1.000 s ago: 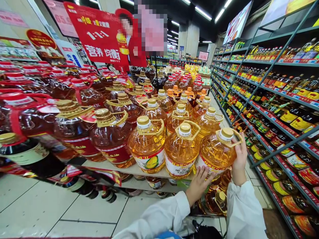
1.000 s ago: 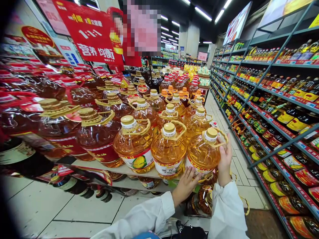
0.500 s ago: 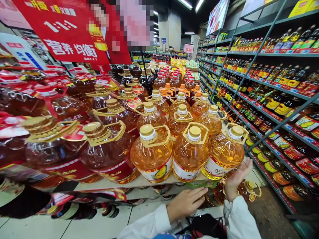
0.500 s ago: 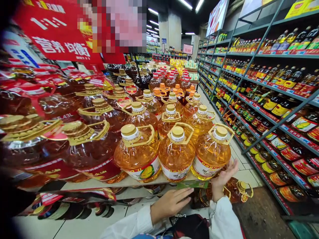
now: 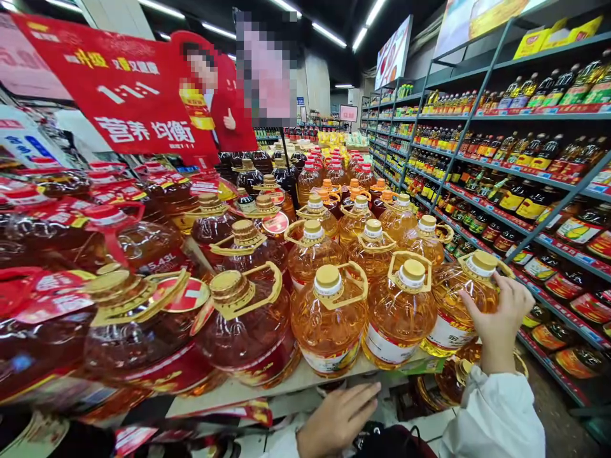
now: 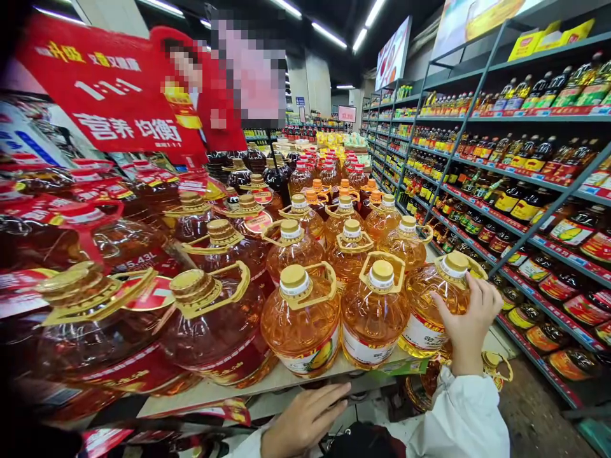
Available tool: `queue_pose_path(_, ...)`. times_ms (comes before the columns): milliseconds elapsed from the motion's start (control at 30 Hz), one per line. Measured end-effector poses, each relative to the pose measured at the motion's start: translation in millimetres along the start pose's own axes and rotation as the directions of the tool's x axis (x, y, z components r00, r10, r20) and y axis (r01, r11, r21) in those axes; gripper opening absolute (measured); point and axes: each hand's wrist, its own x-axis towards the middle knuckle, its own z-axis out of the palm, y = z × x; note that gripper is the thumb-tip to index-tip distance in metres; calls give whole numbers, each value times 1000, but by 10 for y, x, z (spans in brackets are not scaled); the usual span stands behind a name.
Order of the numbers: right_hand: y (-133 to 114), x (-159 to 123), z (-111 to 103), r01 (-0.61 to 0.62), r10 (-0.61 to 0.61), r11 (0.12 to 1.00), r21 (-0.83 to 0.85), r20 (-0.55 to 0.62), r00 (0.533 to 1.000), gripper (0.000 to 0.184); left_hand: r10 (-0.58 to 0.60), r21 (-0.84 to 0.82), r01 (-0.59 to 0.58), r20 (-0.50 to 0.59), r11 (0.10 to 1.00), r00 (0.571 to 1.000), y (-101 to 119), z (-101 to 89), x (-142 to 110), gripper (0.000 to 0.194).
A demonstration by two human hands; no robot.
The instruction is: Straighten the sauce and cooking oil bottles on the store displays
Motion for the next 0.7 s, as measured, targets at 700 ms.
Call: queue_pose_path(700, -916, 747, -174, 231, -482, 847, 479, 509, 714, 53, -159, 112, 198, -283, 974, 946, -61, -310, 1394, 46)
